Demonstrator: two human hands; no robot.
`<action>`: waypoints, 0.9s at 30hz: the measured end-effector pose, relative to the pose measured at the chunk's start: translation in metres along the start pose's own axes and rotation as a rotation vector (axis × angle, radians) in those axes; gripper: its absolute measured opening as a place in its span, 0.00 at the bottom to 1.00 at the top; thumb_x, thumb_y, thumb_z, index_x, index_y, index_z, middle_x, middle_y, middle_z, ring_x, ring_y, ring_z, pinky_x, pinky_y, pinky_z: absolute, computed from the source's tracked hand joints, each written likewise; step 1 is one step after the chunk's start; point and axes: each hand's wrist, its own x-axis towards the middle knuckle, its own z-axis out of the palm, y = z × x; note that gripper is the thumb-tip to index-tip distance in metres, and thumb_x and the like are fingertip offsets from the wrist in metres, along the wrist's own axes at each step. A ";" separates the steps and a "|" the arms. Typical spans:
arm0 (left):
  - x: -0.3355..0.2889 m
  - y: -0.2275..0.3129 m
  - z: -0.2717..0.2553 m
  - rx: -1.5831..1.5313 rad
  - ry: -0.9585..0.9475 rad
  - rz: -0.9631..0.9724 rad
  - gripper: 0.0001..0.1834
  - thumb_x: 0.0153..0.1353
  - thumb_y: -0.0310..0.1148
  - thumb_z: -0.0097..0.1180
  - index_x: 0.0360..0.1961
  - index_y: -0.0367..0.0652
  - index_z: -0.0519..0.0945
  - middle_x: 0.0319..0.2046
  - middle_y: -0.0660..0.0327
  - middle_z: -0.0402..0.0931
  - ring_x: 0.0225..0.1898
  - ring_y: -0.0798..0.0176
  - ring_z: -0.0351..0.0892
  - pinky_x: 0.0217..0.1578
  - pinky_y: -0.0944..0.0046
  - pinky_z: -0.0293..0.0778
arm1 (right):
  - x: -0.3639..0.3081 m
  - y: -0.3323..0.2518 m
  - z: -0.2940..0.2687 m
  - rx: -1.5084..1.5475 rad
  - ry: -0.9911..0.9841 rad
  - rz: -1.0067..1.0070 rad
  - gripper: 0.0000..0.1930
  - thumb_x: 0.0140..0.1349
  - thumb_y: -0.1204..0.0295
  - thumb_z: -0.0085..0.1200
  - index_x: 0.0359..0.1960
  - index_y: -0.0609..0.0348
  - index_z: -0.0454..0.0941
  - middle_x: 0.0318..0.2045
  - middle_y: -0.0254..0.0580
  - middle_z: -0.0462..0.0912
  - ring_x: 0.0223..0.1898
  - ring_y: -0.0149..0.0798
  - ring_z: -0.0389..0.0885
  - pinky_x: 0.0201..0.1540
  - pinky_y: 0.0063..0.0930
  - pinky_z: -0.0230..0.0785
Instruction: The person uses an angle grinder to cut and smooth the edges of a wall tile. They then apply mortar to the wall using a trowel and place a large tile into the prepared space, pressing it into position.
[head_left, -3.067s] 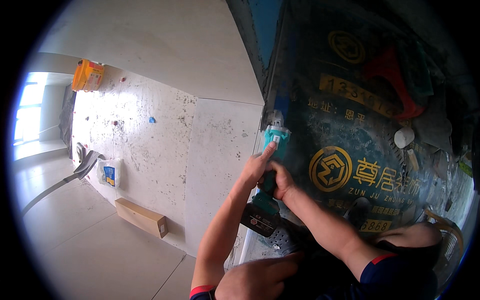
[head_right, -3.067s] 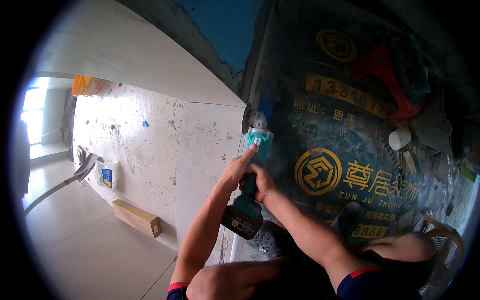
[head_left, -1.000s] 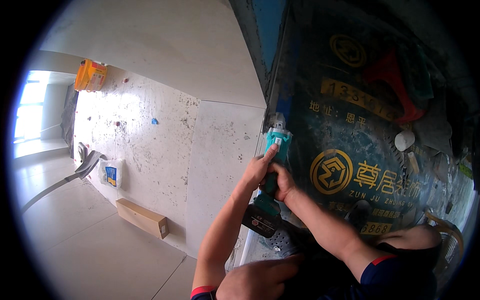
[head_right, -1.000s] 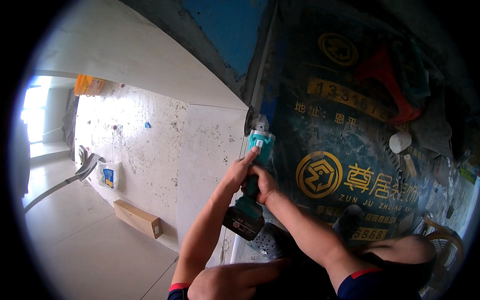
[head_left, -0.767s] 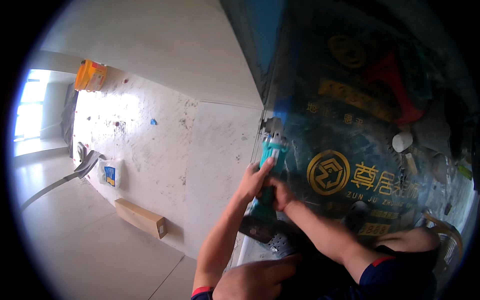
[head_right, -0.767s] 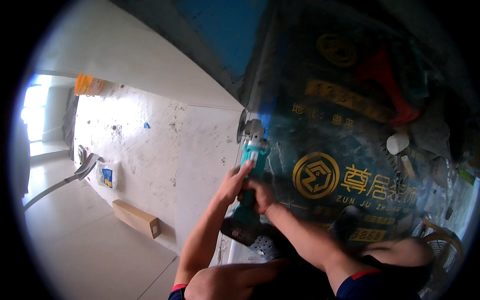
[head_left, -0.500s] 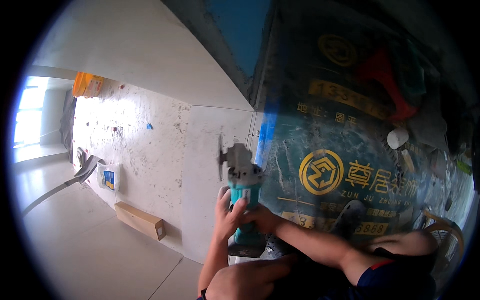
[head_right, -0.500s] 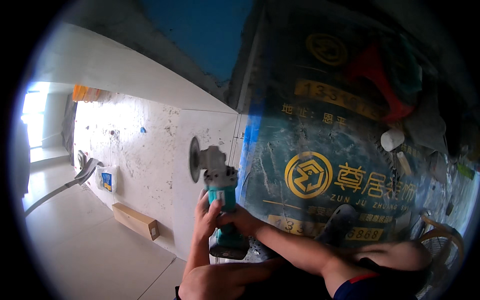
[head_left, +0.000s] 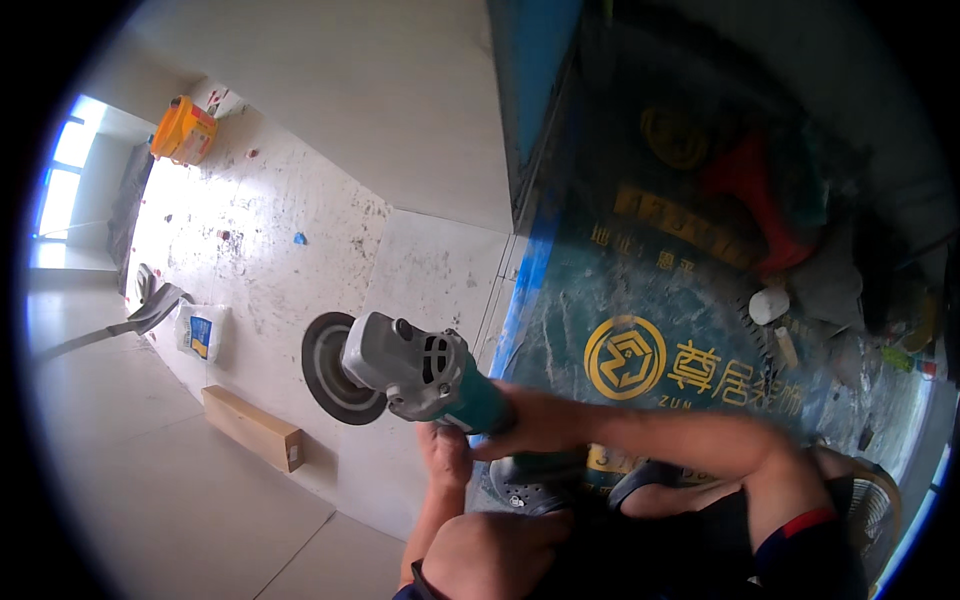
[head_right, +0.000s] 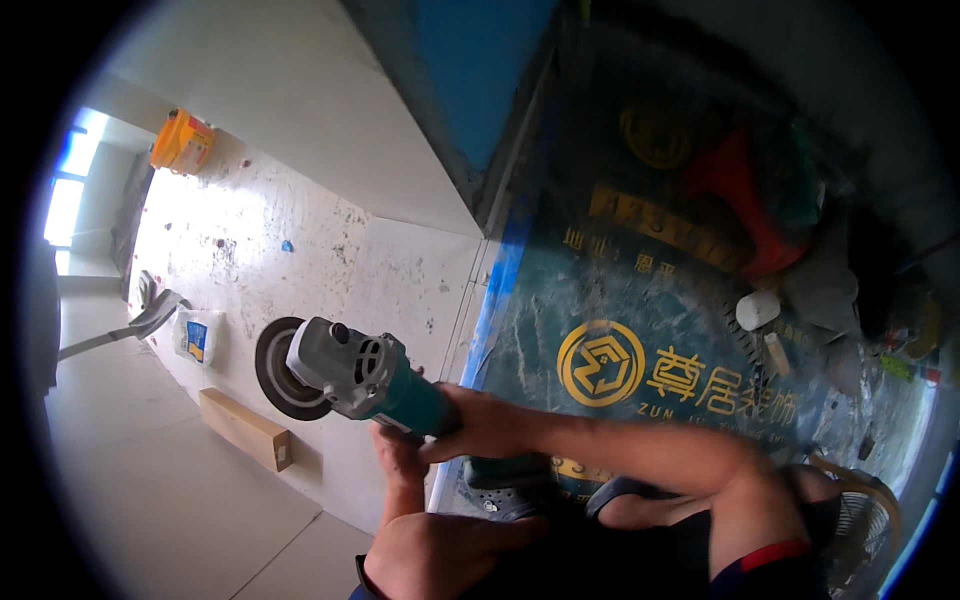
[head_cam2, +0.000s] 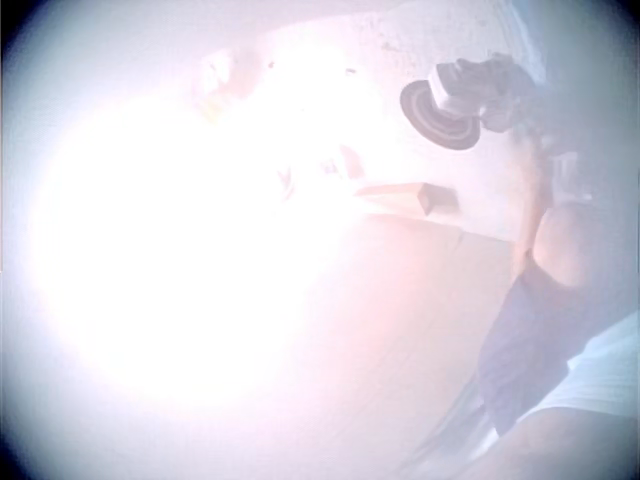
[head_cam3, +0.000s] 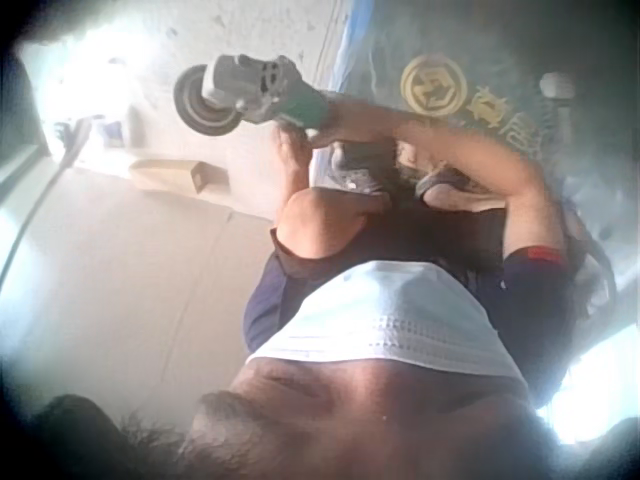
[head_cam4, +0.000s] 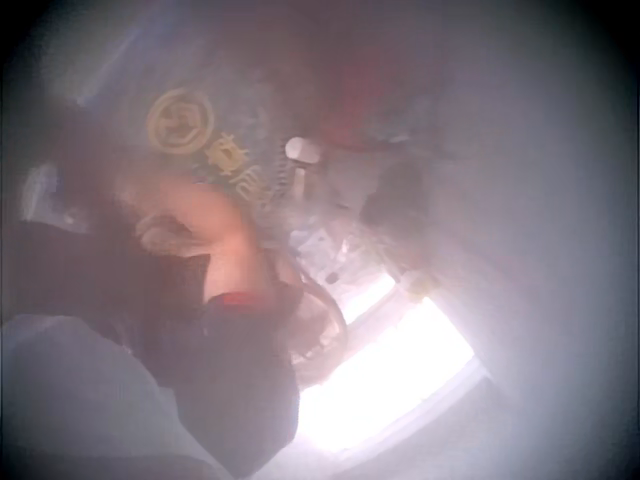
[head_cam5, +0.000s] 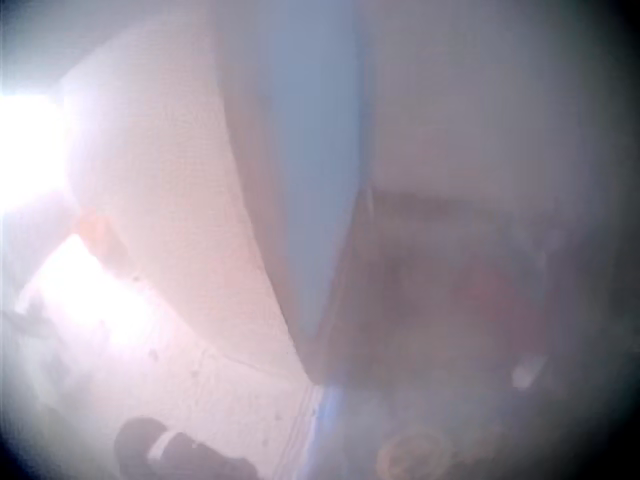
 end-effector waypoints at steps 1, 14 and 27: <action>-0.001 -0.008 0.007 -0.070 0.042 0.014 0.43 0.64 0.65 0.57 0.61 0.33 0.73 0.57 0.56 0.75 0.59 0.61 0.72 0.60 0.56 0.67 | -0.006 -0.008 -0.008 -0.140 0.009 0.006 0.35 0.54 0.59 0.72 0.59 0.62 0.69 0.51 0.51 0.79 0.54 0.42 0.78 0.57 0.38 0.71; 0.006 -0.080 0.137 -0.064 -0.579 -0.443 0.26 0.71 0.51 0.56 0.48 0.33 0.77 0.35 0.59 0.75 0.41 0.63 0.75 0.46 0.62 0.72 | -0.146 0.002 -0.121 -0.848 0.469 0.341 0.33 0.44 0.72 0.66 0.54 0.62 0.68 0.40 0.64 0.83 0.48 0.63 0.82 0.48 0.48 0.76; -0.021 -0.114 0.098 0.526 -1.130 -0.710 0.30 0.69 0.49 0.61 0.63 0.37 0.76 0.53 0.51 0.81 0.49 0.56 0.82 0.52 0.59 0.76 | -0.303 0.139 -0.148 -0.493 0.807 0.663 0.36 0.47 0.66 0.69 0.58 0.65 0.69 0.47 0.58 0.80 0.52 0.53 0.79 0.55 0.43 0.69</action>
